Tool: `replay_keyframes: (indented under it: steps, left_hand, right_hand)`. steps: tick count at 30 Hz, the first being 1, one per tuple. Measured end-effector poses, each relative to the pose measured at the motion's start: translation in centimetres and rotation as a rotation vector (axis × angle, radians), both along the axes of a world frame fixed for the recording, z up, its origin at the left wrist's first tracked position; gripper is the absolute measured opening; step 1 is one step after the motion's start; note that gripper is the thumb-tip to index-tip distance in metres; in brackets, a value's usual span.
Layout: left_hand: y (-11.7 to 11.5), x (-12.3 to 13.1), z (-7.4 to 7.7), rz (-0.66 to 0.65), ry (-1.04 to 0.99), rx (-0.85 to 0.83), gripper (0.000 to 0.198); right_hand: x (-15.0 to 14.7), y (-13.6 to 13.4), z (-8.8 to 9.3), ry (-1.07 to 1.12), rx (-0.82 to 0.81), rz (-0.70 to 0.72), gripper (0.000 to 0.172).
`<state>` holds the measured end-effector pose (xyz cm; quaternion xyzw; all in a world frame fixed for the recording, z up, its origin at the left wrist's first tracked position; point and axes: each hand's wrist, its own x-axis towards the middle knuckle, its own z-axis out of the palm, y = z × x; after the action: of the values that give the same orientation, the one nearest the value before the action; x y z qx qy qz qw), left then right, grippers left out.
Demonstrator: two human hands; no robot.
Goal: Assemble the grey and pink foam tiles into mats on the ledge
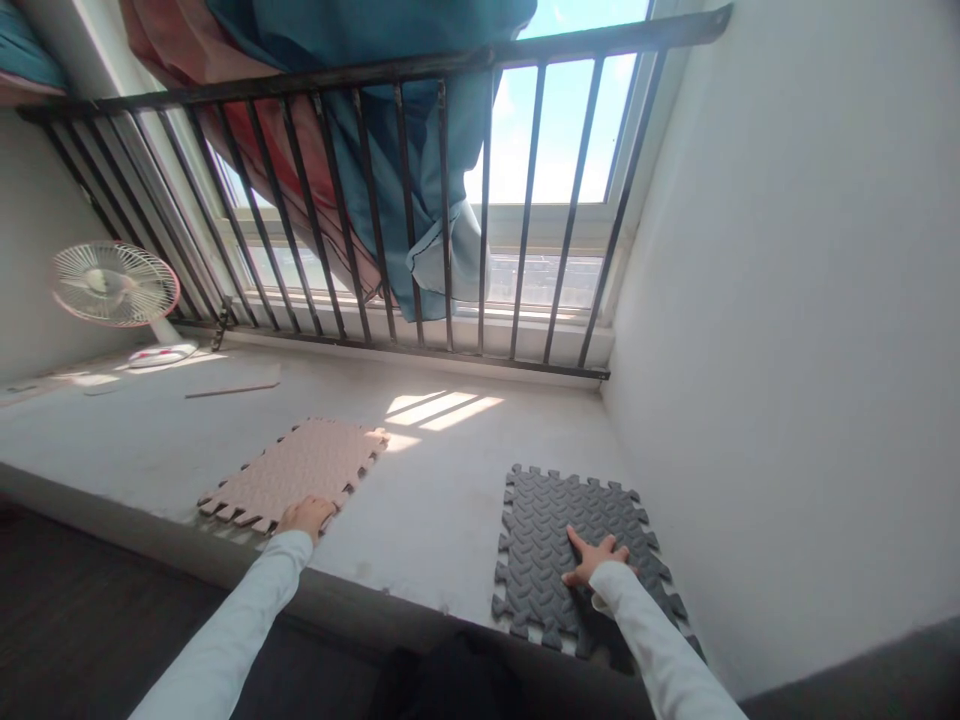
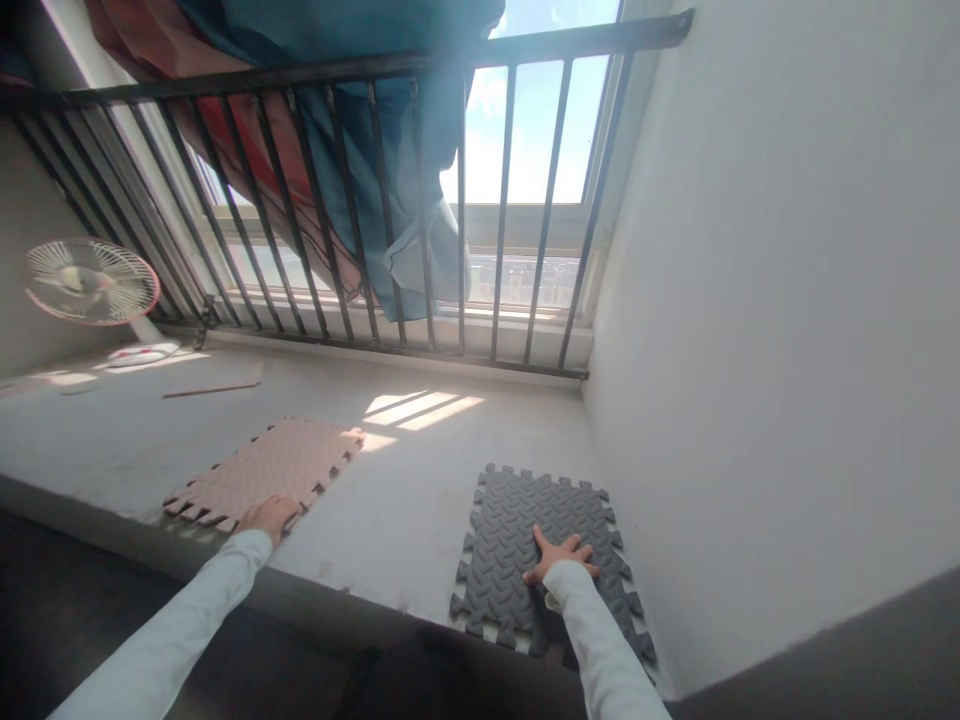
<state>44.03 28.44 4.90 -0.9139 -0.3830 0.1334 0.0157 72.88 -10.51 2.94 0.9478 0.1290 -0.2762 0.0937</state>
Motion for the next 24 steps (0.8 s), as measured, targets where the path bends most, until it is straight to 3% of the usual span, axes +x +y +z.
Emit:
replay_keyframes:
  steps: [18,24]
  left_hand:
    - [1.1,0.4,0.3,0.074,0.031,-0.023,0.044]
    - [1.7,0.2,-0.6,0.032,0.032,0.004,0.041]
  right_hand:
    - [0.1,-0.3,-0.4,-0.018,0.037,0.023,0.084]
    - [0.0,-0.2,-0.3,-0.02,0.031,0.019,0.083]
